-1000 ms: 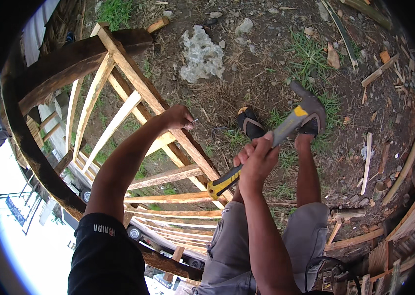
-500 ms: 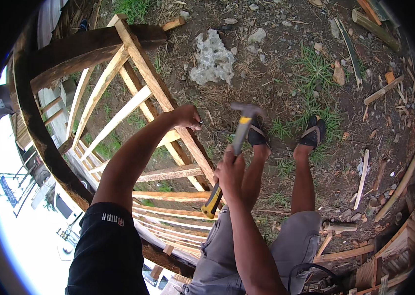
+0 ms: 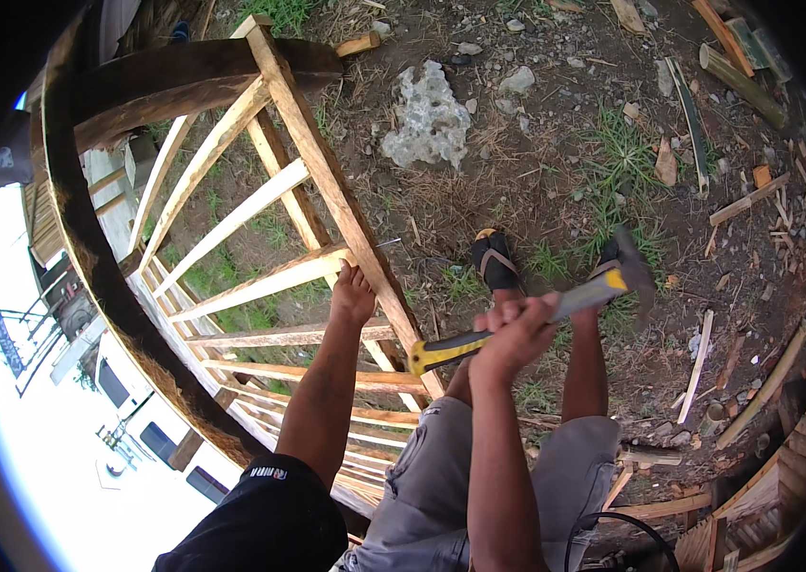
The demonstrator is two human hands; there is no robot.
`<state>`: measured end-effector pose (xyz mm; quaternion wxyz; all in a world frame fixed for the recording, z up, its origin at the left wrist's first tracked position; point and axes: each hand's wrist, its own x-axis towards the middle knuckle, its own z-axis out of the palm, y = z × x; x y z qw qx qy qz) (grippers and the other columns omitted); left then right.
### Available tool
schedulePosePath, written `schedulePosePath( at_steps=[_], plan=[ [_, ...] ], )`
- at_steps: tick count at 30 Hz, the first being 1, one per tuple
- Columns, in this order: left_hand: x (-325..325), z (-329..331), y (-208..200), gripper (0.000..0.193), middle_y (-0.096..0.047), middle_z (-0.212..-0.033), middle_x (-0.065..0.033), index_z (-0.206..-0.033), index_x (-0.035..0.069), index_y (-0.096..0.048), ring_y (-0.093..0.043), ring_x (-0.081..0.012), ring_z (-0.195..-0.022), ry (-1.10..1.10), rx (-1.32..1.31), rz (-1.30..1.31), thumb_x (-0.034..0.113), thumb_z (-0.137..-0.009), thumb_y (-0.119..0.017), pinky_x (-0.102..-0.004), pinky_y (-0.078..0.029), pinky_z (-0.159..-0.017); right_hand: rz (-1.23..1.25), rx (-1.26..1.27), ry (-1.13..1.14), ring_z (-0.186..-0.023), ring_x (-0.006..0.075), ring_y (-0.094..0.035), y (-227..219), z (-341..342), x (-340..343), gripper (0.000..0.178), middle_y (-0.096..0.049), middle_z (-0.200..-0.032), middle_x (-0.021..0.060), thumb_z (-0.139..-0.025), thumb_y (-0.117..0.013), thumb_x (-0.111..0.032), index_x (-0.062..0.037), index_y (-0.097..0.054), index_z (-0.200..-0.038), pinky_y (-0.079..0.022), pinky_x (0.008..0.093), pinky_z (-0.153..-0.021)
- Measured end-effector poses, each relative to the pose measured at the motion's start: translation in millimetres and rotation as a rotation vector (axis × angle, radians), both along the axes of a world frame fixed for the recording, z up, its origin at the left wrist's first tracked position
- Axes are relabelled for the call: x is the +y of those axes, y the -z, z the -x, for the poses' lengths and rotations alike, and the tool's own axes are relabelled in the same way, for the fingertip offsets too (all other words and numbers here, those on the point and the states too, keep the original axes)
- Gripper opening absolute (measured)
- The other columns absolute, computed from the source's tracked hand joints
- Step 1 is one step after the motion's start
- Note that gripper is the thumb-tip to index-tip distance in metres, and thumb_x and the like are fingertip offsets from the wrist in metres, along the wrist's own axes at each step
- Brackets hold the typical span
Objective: The person uses a hammer to drive nails into a wooden frame structure, securing slats to the frame. The person then walks away from the frame carrying the hammer and a container of nails.
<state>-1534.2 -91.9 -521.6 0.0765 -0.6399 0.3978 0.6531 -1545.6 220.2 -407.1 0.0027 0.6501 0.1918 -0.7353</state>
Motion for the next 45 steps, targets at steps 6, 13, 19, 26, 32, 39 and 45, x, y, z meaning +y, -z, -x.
schedulePosePath(
  at_steps=[6,13,19,26,32,39,45],
  plan=[
    [-26.6,-9.6,27.1,0.038,-0.067,-0.119,-0.0044,-0.126,0.012,-0.058,-0.060,-0.0255,-0.112,0.199,0.288,-0.288,0.038,-0.098,-0.056,-0.0429,-0.045,-0.102,0.485,0.095,-0.675,-0.044,0.0074,-0.042,-6.0,-16.6,6.8,0.032,-0.042,-0.062,-0.0047,-0.100,-0.056,-0.041,-0.0107,-0.046,-0.093,-0.037,0.0269,-0.040],
    [-23.9,-13.9,39.2,0.041,-0.066,-0.117,-0.0061,-0.128,0.012,-0.055,-0.061,-0.0276,-0.109,0.194,0.283,-0.195,0.036,-0.095,-0.061,-0.0475,-0.047,-0.098,-0.448,-0.036,0.035,-0.048,0.0071,-0.039,-14.0,17.7,99.8,0.033,-0.040,-0.064,-0.0042,-0.104,-0.046,-0.042,-0.0105,-0.046,-0.096,-0.039,0.0249,-0.045],
    [-17.3,-5.7,28.7,0.041,-0.066,-0.115,-0.0056,-0.128,0.014,-0.056,-0.061,-0.0273,-0.108,0.286,0.387,-0.192,0.036,-0.094,-0.063,-0.0472,-0.048,-0.098,0.345,0.052,-0.766,-0.050,0.0078,-0.037,0.6,15.2,-44.0,0.030,-0.038,-0.064,-0.0043,-0.104,-0.047,-0.040,-0.0110,-0.045,-0.094,-0.036,0.0253,-0.045],
    [-19.2,-8.7,34.6,0.043,-0.066,-0.113,-0.0076,-0.126,0.009,-0.056,-0.062,-0.0269,-0.105,0.246,0.309,-0.162,0.037,-0.094,-0.063,-0.0455,-0.049,-0.096,-0.450,0.025,-0.122,-0.052,0.0077,-0.041,9.3,-9.5,155.0,0.030,-0.041,-0.066,-0.0033,-0.102,-0.049,-0.041,-0.0130,-0.045,-0.094,-0.039,0.0258,-0.047],
    [-21.5,-5.1,34.2,0.042,-0.066,-0.113,-0.0075,-0.125,0.008,-0.055,-0.061,-0.0263,-0.107,0.242,0.252,-0.160,0.038,-0.096,-0.061,-0.0459,-0.049,-0.096,0.344,0.148,-0.820,-0.079,0.0332,-0.064,20.1,-4.8,-78.5,0.058,-0.065,-0.091,0.0155,-0.094,-0.059,-0.051,0.0036,-0.056,-0.113,-0.053,0.0495,-0.069],
    [-17.1,-7.8,33.2,0.036,-0.065,-0.110,-0.0086,-0.125,0.010,-0.055,-0.063,-0.0287,-0.102,0.210,0.283,-0.136,0.034,-0.098,-0.057,-0.0471,-0.051,-0.092,-0.452,0.111,-0.176,-0.046,0.0059,-0.036,-6.7,-28.5,213.3,0.031,-0.041,-0.065,-0.0037,-0.104,-0.045,-0.038,-0.0106,-0.045,-0.090,-0.036,0.0215,-0.043],
    [-16.0,1.3,28.1,0.039,-0.065,-0.114,-0.0088,-0.128,0.011,-0.054,-0.060,-0.0275,-0.108,0.233,0.236,-0.162,0.036,-0.099,-0.055,-0.0458,-0.047,-0.097,0.018,0.072,-0.608,-0.068,0.0159,-0.053,48.3,-27.8,-65.3,0.028,-0.053,-0.081,0.0027,-0.104,-0.048,-0.034,-0.0065,-0.053,-0.103,-0.047,0.0285,-0.060]
  ],
)
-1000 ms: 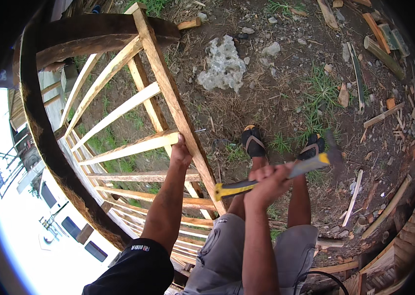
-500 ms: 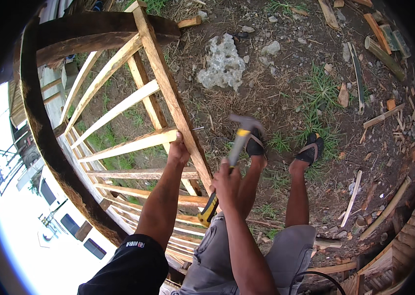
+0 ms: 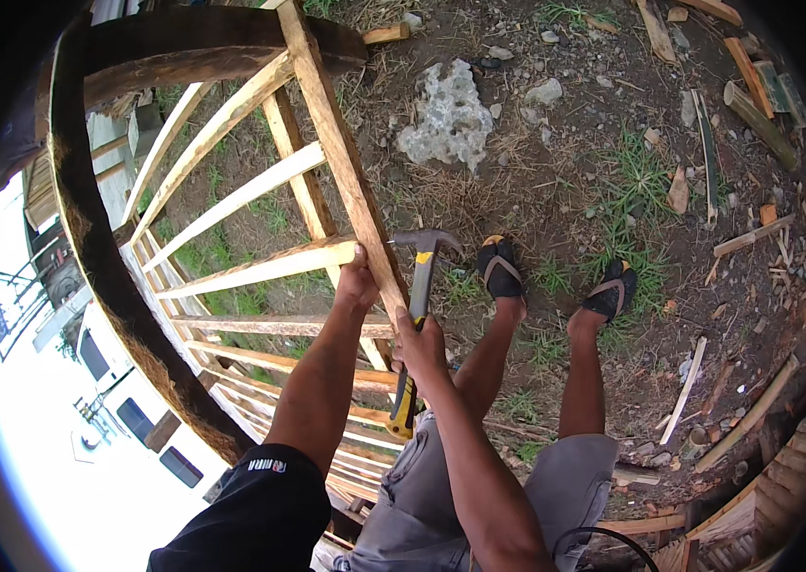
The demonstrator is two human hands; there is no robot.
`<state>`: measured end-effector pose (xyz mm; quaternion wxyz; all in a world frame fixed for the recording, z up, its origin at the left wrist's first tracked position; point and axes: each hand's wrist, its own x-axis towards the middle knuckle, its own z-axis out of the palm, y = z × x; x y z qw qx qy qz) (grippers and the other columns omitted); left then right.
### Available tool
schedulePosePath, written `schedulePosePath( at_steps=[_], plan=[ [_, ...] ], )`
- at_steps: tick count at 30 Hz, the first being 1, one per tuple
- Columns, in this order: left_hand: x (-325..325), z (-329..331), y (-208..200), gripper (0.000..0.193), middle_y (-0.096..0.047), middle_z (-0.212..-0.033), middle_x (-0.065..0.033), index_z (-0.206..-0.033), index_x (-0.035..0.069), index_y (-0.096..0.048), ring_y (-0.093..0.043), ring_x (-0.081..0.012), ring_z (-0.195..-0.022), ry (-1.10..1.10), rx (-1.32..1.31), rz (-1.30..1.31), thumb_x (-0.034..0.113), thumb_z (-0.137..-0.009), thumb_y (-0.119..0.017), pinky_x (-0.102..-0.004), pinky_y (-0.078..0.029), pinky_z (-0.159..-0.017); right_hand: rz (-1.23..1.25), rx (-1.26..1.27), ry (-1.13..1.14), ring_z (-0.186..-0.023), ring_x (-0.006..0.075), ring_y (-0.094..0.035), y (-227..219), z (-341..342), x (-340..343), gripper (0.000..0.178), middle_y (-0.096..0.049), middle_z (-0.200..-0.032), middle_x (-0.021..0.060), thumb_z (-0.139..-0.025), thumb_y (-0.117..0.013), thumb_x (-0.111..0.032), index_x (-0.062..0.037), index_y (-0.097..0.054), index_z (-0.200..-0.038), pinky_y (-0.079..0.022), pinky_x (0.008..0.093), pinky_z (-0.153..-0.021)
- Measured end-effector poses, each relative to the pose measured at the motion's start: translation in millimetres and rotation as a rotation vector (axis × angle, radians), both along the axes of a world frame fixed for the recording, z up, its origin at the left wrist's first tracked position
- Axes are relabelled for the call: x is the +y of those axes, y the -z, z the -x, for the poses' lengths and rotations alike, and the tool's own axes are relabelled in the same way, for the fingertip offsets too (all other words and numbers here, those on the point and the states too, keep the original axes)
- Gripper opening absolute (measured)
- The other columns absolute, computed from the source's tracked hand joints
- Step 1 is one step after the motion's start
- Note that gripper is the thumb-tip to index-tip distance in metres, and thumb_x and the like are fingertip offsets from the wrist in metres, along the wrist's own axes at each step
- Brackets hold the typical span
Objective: The person uses a hammer to drive nails into a wooden frame structure, securing slats to the frame. The person then walks away from the frame carrying the hammer and a container of nails.
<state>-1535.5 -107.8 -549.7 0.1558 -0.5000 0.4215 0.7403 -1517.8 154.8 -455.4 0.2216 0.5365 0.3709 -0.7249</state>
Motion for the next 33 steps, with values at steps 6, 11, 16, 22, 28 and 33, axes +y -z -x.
schedulePosePath(
  at_steps=[6,11,16,22,28,33],
  plan=[
    [7.9,-2.2,-6.9,0.055,-0.064,-0.122,-0.0075,-0.128,0.010,-0.056,-0.060,-0.0262,-0.109,-0.192,-0.045,0.006,0.055,-0.096,-0.053,-0.0434,-0.045,-0.100,-0.056,0.014,0.057,-0.054,0.0097,-0.045,-46.7,2.2,189.2,0.036,-0.046,-0.070,-0.0011,-0.103,-0.046,-0.044,-0.0083,-0.051,-0.100,-0.039,0.0261,-0.044],
    [8.9,0.2,2.4,0.081,-0.056,-0.134,-0.0133,-0.137,0.006,-0.049,-0.051,-0.0346,-0.123,-0.217,-0.077,-0.012,0.072,-0.091,-0.043,-0.0480,-0.037,-0.108,-0.688,0.370,0.901,-0.048,0.0094,-0.039,-37.7,47.9,205.6,0.040,-0.043,-0.068,-0.0010,-0.104,-0.041,-0.048,-0.0092,-0.048,-0.096,-0.034,0.0251,-0.040],
    [7.8,7.7,-6.0,0.084,-0.053,-0.135,-0.0154,-0.138,0.007,-0.047,-0.048,-0.0336,-0.125,-0.262,-0.269,0.011,0.074,-0.089,-0.044,-0.0465,-0.035,-0.110,0.353,-0.064,-0.491,-0.122,0.0238,-0.037,-14.4,8.6,-24.6,0.035,-0.046,-0.127,0.0140,-0.107,-0.033,-0.025,0.0000,-0.040,-0.131,-0.026,0.0299,-0.102],
    [11.7,4.2,0.2,0.081,-0.054,-0.130,-0.0139,-0.135,0.007,-0.049,-0.050,-0.0330,-0.121,-0.326,-0.224,0.019,0.073,-0.087,-0.051,-0.0474,-0.038,-0.107,-0.255,0.095,0.372,-0.048,0.0080,-0.035,-81.7,89.1,174.2,0.042,-0.038,-0.062,-0.0041,-0.105,-0.035,-0.049,-0.0117,-0.046,-0.089,-0.034,0.0257,-0.045],
    [18.4,14.2,-0.3,0.083,-0.047,-0.144,-0.0162,-0.143,0.001,-0.041,-0.047,-0.0327,-0.128,-0.327,-0.461,0.396,0.064,-0.091,-0.055,-0.0464,-0.038,-0.107,0.418,-0.276,0.087,-0.047,0.0124,-0.037,-50.4,28.9,-40.3,0.035,-0.039,-0.061,-0.0025,-0.101,-0.049,-0.041,-0.0119,-0.043,-0.082,-0.035,0.0324,-0.046],
    [72.1,36.7,-97.0,0.063,-0.060,-0.129,-0.0151,-0.137,0.002,-0.051,-0.058,-0.0316,-0.113,0.013,-0.552,0.742,0.045,-0.092,-0.059,-0.0436,-0.045,-0.094,0.363,-0.240,-0.207,-0.048,0.0113,-0.040,-77.4,-31.5,53.8,0.036,-0.039,-0.063,-0.0030,-0.100,-0.050,-0.047,-0.0132,-0.042,-0.090,-0.036,0.0320,-0.045]
  ],
)
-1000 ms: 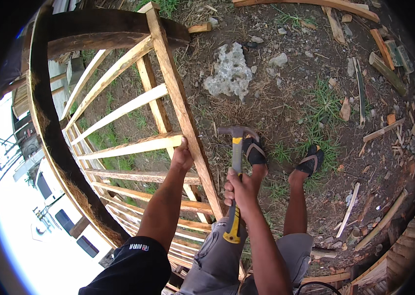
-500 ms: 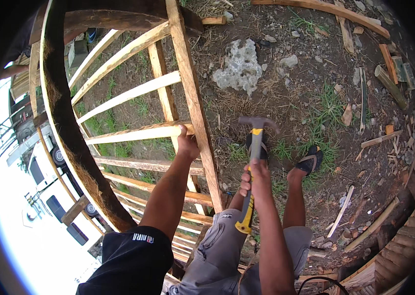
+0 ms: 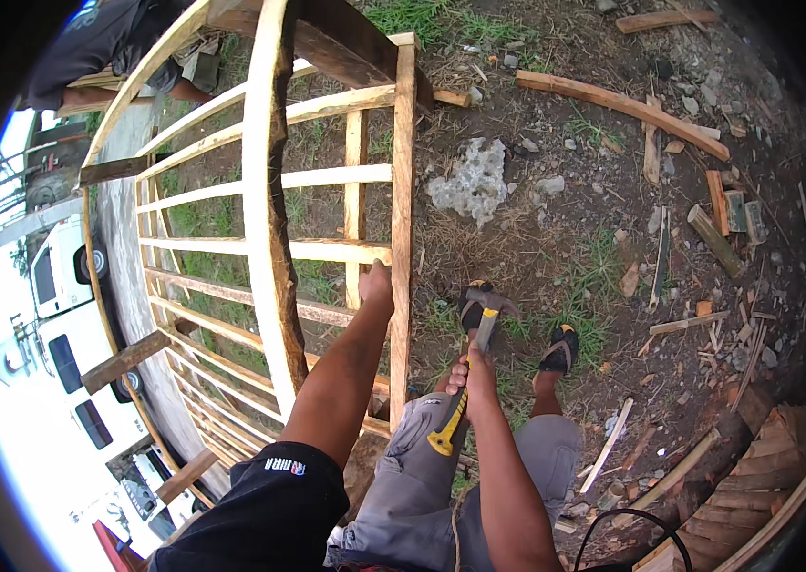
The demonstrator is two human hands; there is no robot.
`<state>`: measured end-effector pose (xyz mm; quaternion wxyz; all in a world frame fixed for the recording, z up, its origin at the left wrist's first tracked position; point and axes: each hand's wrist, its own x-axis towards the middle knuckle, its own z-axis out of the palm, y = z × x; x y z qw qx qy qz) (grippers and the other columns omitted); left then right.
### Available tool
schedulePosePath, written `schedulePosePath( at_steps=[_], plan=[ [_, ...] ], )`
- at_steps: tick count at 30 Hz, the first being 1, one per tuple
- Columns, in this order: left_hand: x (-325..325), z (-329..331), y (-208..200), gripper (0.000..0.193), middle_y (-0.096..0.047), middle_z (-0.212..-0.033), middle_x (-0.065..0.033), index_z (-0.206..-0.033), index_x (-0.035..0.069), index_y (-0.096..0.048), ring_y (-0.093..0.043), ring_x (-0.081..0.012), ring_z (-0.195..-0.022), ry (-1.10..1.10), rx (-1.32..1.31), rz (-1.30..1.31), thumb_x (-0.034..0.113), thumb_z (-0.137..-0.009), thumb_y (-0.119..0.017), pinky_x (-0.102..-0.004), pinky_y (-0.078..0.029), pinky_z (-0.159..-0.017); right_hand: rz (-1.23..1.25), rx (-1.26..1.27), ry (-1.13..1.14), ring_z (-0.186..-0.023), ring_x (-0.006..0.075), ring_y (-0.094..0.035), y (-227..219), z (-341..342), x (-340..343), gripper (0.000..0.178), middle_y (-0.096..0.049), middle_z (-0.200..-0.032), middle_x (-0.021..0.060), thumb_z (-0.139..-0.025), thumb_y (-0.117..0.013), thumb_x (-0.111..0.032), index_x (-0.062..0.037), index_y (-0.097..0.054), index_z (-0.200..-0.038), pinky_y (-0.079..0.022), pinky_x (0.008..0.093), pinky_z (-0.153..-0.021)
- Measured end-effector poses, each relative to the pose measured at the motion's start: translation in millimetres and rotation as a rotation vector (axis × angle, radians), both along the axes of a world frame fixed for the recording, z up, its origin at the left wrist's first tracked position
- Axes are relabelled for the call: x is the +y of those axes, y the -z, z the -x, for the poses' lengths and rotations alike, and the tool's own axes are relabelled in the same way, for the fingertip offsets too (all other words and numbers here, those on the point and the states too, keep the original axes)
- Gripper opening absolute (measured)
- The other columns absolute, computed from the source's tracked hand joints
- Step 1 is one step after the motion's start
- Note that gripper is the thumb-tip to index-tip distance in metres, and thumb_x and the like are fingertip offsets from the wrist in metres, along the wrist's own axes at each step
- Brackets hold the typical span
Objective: The person uses a hammer to drive nails into a wooden frame structure, securing slats to the frame. The person then walks away from the frame carrying the hammer and a container of nails.
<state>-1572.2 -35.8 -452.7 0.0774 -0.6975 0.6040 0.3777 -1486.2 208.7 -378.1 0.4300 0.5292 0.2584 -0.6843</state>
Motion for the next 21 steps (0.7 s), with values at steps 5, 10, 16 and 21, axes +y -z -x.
schedulePosePath(
  at_steps=[5,10,16,21],
  plan=[
    [110.4,-43.5,-230.1,0.048,-0.067,-0.116,-0.0149,-0.128,-0.002,-0.059,-0.064,-0.0223,-0.106,0.987,0.361,-0.292,0.034,-0.095,-0.062,-0.0363,-0.052,-0.087,-0.015,0.041,-0.210,-0.045,0.0115,-0.039,-156.9,27.5,152.6,0.036,-0.038,-0.060,-0.0030,-0.099,-0.054,-0.042,-0.0121,-0.042,-0.084,-0.035,0.0304,-0.042],
    [138.5,-161.7,-475.1,0.034,-0.071,-0.098,-0.0155,-0.111,-0.001,-0.066,-0.069,-0.0244,-0.094,1.156,0.275,-0.114,0.025,-0.090,-0.063,-0.0391,-0.054,-0.082,-0.047,0.344,-0.760,-0.045,0.0100,-0.041,-310.2,50.1,179.5,0.031,-0.041,-0.061,-0.0021,-0.098,-0.057,-0.034,-0.0106,-0.042,-0.085,-0.038,0.0293,-0.041],
    [178.5,-349.9,-578.1,0.025,-0.072,-0.088,-0.0151,-0.098,-0.005,-0.068,-0.071,-0.0246,-0.078,0.562,0.188,-0.712,0.015,-0.088,-0.058,-0.0370,-0.058,-0.072,0.070,0.554,-1.362,-0.046,0.0075,-0.043,-411.7,61.1,160.3,0.025,-0.045,-0.064,-0.0026,-0.097,-0.058,-0.027,-0.0103,-0.043,-0.088,-0.039,0.0263,-0.040],
    [298.1,-363.8,-472.8,0.028,-0.068,-0.086,-0.0260,-0.094,-0.006,-0.064,-0.066,-0.0446,-0.085,0.314,0.044,0.198,0.020,-0.084,-0.066,-0.0477,-0.054,-0.083,0.145,0.689,-1.694,-0.047,0.0071,-0.045,-456.6,45.1,121.8,0.022,-0.047,-0.065,-0.0027,-0.099,-0.057,-0.026,-0.0102,-0.043,-0.091,-0.040,0.0260,-0.041]
  ],
)
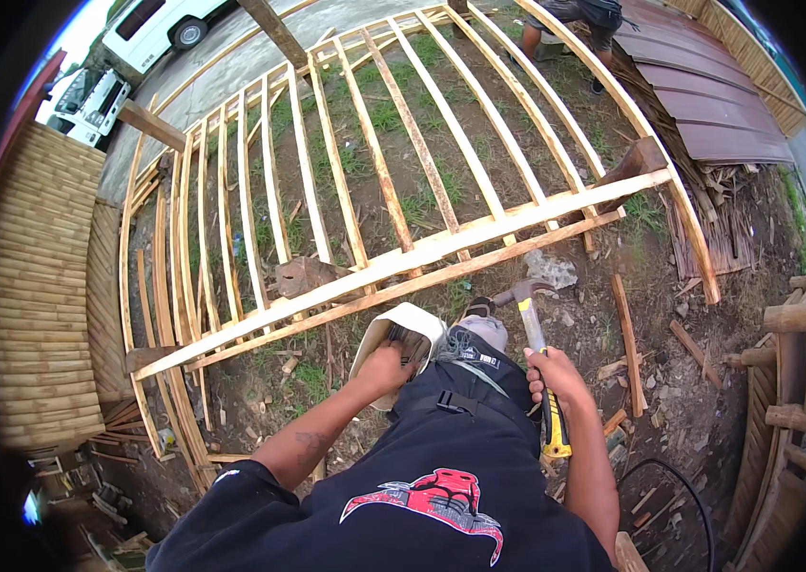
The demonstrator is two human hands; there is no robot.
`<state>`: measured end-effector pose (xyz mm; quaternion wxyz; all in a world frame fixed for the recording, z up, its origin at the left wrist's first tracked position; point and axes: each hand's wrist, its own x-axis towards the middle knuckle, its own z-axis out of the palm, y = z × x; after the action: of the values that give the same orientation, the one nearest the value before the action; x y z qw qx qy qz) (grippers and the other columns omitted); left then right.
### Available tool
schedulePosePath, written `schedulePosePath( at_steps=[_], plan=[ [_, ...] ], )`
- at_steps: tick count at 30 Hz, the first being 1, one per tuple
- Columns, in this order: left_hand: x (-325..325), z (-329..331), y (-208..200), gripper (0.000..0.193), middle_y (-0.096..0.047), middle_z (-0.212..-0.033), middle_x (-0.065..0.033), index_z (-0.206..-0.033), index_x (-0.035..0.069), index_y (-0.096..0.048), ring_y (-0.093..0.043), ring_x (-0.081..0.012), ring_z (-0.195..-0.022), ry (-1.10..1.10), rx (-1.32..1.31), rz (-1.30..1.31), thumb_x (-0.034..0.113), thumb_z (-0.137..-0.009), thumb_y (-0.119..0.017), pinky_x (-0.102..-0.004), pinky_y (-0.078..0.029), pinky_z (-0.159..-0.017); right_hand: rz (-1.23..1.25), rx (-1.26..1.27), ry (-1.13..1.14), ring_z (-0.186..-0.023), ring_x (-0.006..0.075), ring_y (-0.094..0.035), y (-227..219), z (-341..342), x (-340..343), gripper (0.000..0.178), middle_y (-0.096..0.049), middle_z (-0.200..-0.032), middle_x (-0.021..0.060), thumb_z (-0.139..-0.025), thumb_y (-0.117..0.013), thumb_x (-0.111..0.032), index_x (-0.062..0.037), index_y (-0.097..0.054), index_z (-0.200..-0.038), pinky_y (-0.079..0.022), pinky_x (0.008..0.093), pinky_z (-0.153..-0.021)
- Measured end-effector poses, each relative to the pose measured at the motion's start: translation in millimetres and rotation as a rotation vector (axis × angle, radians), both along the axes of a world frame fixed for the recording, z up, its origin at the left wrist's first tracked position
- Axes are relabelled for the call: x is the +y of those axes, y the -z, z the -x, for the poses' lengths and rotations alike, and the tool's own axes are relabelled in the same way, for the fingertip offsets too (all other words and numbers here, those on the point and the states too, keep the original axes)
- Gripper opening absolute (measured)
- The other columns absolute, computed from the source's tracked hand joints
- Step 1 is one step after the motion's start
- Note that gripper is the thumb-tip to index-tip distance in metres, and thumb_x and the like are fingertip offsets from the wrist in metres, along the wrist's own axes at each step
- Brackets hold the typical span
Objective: The person uses a hammer to drive nails into a wooden frame structure, securing slats to the frame. The person then walks away from the frame carrying the hammer and a container of nails.
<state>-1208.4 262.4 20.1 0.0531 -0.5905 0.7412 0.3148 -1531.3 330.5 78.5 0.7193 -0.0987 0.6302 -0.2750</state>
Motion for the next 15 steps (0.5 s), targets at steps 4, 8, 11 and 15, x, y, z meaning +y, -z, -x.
schedulePosePath(
  at_steps=[4,8,11,15],
  plan=[
    [33.1,14.5,54.1,0.024,-0.068,-0.083,-0.0228,-0.088,-0.003,-0.062,-0.066,-0.0415,-0.082,-0.107,0.176,0.275,0.019,-0.081,-0.068,-0.0484,-0.054,-0.078,0.020,0.101,-0.138,-0.048,0.0079,-0.046,-8.3,-10.8,-9.5,0.020,-0.048,-0.065,-0.0022,-0.099,-0.056,-0.024,-0.0097,-0.043,-0.094,-0.041,0.0268,-0.041],
    [18.3,4.9,38.6,0.017,-0.067,-0.077,-0.0209,-0.078,0.000,-0.061,-0.066,-0.0411,-0.079,-0.080,0.244,0.038,0.015,-0.080,-0.067,-0.0496,-0.054,-0.074,0.012,0.105,-0.162,-0.048,0.0079,-0.046,-3.8,-10.7,-0.4,0.019,-0.047,-0.065,-0.0018,-0.099,-0.056,-0.021,-0.0091,-0.042,-0.092,-0.042,0.0274,-0.041],
    [-0.2,-2.0,1.9,0.013,-0.066,-0.076,-0.0214,-0.074,0.001,-0.061,-0.066,-0.0410,-0.078,-0.010,0.183,0.035,0.013,-0.078,-0.066,-0.0487,-0.053,-0.072,0.024,0.115,-0.138,-0.048,0.0079,-0.047,2.5,-6.5,9.1,0.020,-0.048,-0.064,-0.0018,-0.098,-0.057,-0.020,-0.0091,-0.042,-0.091,-0.042,0.0273,-0.041],
    [-20.1,-9.2,-72.7,0.011,-0.064,-0.071,-0.0215,-0.081,0.002,-0.062,-0.065,-0.0404,-0.072,0.007,0.222,-0.091,0.011,-0.075,-0.063,-0.0462,-0.052,-0.068,0.017,0.088,-0.009,-0.048,0.0083,-0.048,15.3,-2.1,25.2,0.021,-0.048,-0.064,-0.0017,-0.097,-0.058,-0.020,-0.0090,-0.042,-0.091,-0.043,0.0273,-0.041]
  ],
)
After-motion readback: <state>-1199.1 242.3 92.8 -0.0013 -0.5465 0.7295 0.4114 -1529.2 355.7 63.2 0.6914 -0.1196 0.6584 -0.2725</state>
